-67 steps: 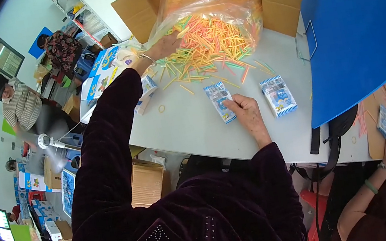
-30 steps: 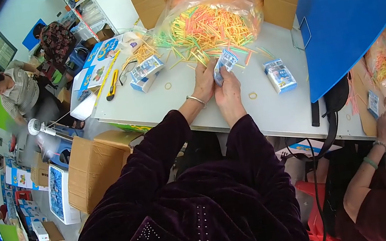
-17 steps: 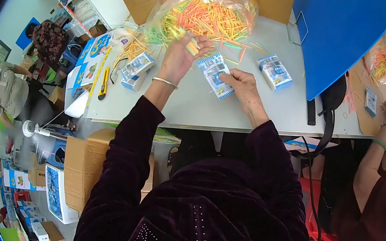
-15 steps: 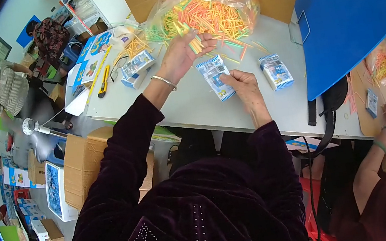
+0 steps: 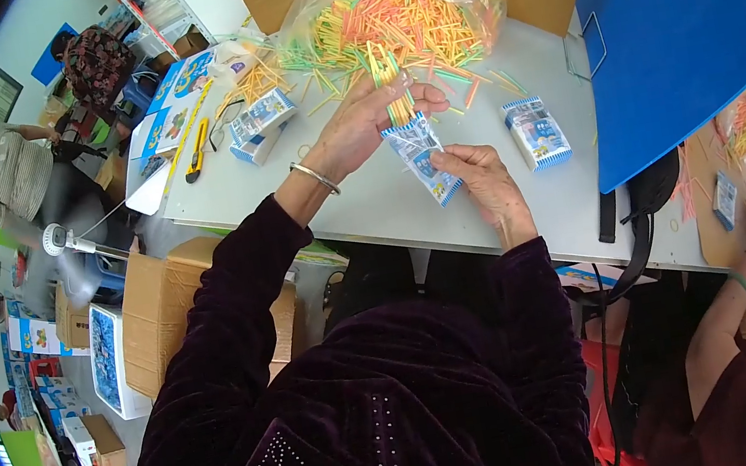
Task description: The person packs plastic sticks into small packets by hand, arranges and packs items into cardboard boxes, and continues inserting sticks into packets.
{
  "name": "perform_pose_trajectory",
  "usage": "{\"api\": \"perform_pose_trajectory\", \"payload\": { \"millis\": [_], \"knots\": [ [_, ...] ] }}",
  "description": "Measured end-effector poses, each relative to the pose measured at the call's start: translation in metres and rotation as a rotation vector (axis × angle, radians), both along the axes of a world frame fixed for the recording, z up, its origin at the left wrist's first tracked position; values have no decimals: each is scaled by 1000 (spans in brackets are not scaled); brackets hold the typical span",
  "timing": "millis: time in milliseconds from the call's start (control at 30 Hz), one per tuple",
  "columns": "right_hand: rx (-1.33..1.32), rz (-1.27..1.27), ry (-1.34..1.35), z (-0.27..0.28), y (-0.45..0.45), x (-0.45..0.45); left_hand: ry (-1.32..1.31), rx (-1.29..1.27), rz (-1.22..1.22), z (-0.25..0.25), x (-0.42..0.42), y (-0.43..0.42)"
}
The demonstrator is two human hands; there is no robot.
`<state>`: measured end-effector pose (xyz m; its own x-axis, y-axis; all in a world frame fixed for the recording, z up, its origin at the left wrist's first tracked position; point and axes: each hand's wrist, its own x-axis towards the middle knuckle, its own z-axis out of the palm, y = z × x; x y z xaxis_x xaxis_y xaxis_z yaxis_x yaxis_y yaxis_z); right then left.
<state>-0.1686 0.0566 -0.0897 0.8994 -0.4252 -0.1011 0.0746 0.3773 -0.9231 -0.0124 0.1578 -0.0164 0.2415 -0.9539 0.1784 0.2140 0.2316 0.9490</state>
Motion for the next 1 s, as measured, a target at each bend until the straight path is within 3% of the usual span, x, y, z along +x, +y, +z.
{"api": "perform_pose_trajectory", "payload": {
  "millis": [300,467,767,1000],
  "knots": [
    [-60,-38,-18,-1,0,-1,-102,-13,72,-17,0,2],
    [-313,-28,41,2,4,-2,-256,20,68,-18,-3,3],
    [-107,-113,-59,-6,6,-1,-149,37,80,-35,-7,3],
    [-150,-113,-52,-7,2,4,-223,81,47,-37,4,1]
  ]
}}
